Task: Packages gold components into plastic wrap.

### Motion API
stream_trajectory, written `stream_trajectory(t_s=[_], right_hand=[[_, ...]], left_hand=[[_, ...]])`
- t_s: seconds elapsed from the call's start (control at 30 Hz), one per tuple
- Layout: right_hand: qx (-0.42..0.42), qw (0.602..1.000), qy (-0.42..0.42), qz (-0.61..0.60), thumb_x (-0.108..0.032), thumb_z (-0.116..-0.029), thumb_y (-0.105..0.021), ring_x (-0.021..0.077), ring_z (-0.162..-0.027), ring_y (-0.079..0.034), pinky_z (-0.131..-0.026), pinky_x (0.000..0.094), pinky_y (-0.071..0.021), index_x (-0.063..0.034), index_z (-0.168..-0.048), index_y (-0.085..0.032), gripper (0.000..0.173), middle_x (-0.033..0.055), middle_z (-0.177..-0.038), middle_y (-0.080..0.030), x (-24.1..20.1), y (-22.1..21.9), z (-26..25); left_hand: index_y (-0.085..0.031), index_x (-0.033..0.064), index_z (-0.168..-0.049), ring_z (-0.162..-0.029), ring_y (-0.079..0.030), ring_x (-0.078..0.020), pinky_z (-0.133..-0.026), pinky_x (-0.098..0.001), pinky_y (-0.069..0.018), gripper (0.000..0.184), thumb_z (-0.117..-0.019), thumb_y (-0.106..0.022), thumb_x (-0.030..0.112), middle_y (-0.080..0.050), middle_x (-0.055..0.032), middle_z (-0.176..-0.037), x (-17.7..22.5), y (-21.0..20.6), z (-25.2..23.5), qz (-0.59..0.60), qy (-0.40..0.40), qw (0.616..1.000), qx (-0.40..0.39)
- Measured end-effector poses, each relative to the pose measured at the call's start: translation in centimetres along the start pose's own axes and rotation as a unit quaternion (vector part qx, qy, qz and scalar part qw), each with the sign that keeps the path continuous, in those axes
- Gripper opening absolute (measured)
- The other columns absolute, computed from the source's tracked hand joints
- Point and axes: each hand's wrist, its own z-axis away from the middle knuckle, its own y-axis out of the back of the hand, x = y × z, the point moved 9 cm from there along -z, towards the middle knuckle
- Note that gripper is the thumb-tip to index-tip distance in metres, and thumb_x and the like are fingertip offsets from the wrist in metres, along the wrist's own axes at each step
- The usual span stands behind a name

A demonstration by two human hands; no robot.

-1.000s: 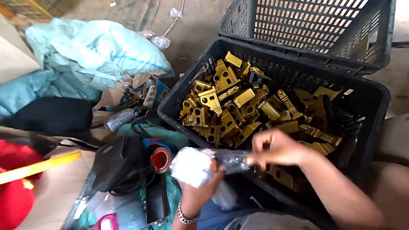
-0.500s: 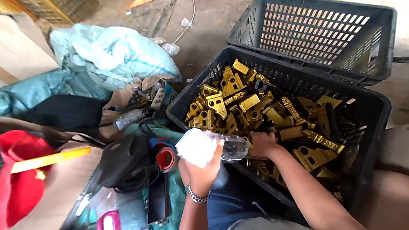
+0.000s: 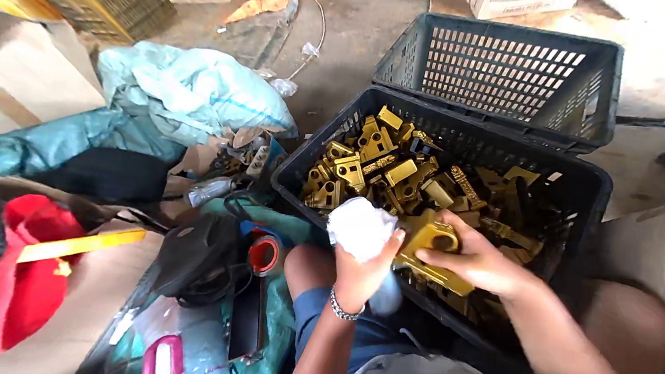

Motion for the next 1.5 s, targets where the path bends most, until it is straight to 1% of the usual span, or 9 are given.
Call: stream_trajectory(t_s=[0.1,0.2,0.4,0.67,0.77,0.87,0.97,1.17,1.5], right_hand=[[0.128,0.938,0.142,0.289,-0.015,-0.0914,-0.07,0.023,-0.097,-0.072,-0.086,0.0396,-0.0605,0.0084,-0.118,-0.062,0.037,0.0195,-0.11,-0.07,-0.3,-1.0,-0.6],[-0.001,0.924,0.1,0.37,-0.014,-0.0927,-0.067,0.0438,-0.098,-0.071,-0.083,0.0571,-0.0582,0.0101,-0.127,-0.056,0.043,0.0305,-0.12,-0.065,2.2,-4.4,-0.8],[-0.068,0.992,-0.106,0.015,-0.011,-0.0847,-0.077,0.0172,-0.126,-0.058,-0.107,0.0324,-0.0488,0.0005,-0.155,-0.029,0.086,0.0185,-0.141,-0.055,3.9,-3.2,-2.2],[-0.027,0.997,-0.064,0.024,-0.007,-0.0802,-0.077,0.0085,-0.09,-0.063,-0.081,0.0279,-0.0552,0.0007,-0.117,-0.057,0.042,0.0066,-0.103,-0.063,3.9,-0.5,-1.2],[0.111,0.986,-0.018,-0.123,-0.008,-0.0899,-0.064,0.0073,-0.086,-0.068,-0.081,0.0273,-0.0591,-0.0047,-0.113,-0.058,0.024,-0.0012,-0.095,-0.069,2.6,5.9,-1.1],[0.242,0.902,0.048,-0.355,-0.019,-0.1092,-0.038,0.0167,-0.101,-0.073,-0.096,0.0341,-0.0589,-0.009,-0.124,-0.055,0.024,0.0044,-0.106,-0.074,2.9,10.1,-2.5],[0.074,0.981,0.006,-0.179,-0.019,-0.1035,-0.054,0.0181,-0.113,-0.067,-0.102,0.0353,-0.0546,0.0062,-0.139,-0.047,0.044,0.012,-0.125,-0.067,3.2,3.1,-2.8],[-0.068,0.984,-0.067,-0.153,-0.004,-0.0993,-0.058,0.0039,-0.08,-0.07,-0.079,0.0244,-0.06,-0.0042,-0.102,-0.067,0.009,-0.0058,-0.087,-0.072,5.0,-3.9,0.5],[-0.087,0.979,-0.094,-0.157,-0.007,-0.0846,-0.077,0.003,-0.061,-0.066,-0.061,0.0211,-0.0579,-0.015,-0.079,-0.059,0.02,-0.0076,-0.07,-0.068,6.3,-4.4,2.7]], left_hand=[[-0.054,-0.0088,-0.122,-0.096,-0.07,-0.011,-0.09,-0.0281,-0.0593,0.048,-0.0793,-0.076,-0.006,-0.072,-0.0072,-0.103,0.0,-1.2,0.2,0.1,0.06,0.993,-0.005],[-0.053,-0.0153,-0.124,-0.1,-0.07,-0.0088,-0.092,-0.0262,-0.0587,0.05,-0.081,-0.075,-0.005,-0.071,-0.0109,-0.11,0.2,-1.5,1.0,0.021,0.013,0.998,-0.054],[-0.068,-0.0123,-0.107,-0.094,-0.072,-0.0121,-0.09,-0.029,-0.059,0.043,-0.0801,-0.082,0.019,-0.075,-0.0155,-0.098,-0.2,-1.4,1.3,-0.213,-0.161,0.96,-0.086],[-0.061,-0.0121,-0.121,-0.092,-0.072,-0.0093,-0.084,-0.0287,-0.0613,0.042,-0.0878,-0.075,0.009,-0.074,-0.0088,-0.104,1.3,-3.4,4.0,-0.015,-0.098,0.966,-0.239],[-0.039,-0.0067,-0.147,-0.088,-0.071,-0.009,-0.08,-0.0306,-0.0628,0.062,-0.0907,-0.062,0.003,-0.071,-0.0007,-0.114,0.9,0.2,2.7,0.068,0.035,0.977,-0.198],[-0.057,-0.0103,-0.129,-0.088,-0.072,-0.0051,-0.082,-0.0254,-0.0626,0.052,-0.0811,-0.074,-0.001,-0.075,-0.0021,-0.105,-0.7,2.2,2.6,-0.022,0.006,0.993,-0.119],[-0.06,-0.0142,-0.117,-0.104,-0.068,-0.0032,-0.096,-0.0217,-0.0561,0.056,-0.0715,-0.087,0.004,-0.073,-0.0072,-0.111,-1.5,0.8,2.9,-0.059,-0.09,0.991,-0.076],[-0.04,-0.0121,-0.14,-0.101,-0.07,-0.0059,-0.093,-0.0262,-0.0596,0.092,-0.0663,-0.093,0.005,-0.071,-0.0019,-0.114,-1.1,-1.6,4.3,0.028,0.018,0.976,-0.215],[-0.063,-0.0179,-0.112,-0.078,-0.073,-0.0133,-0.075,-0.0301,-0.0615,0.035,-0.0926,-0.066,0.011,-0.073,-0.0166,-0.092,-1.2,4.8,0.7,-0.287,-0.149,0.946,0.012]])
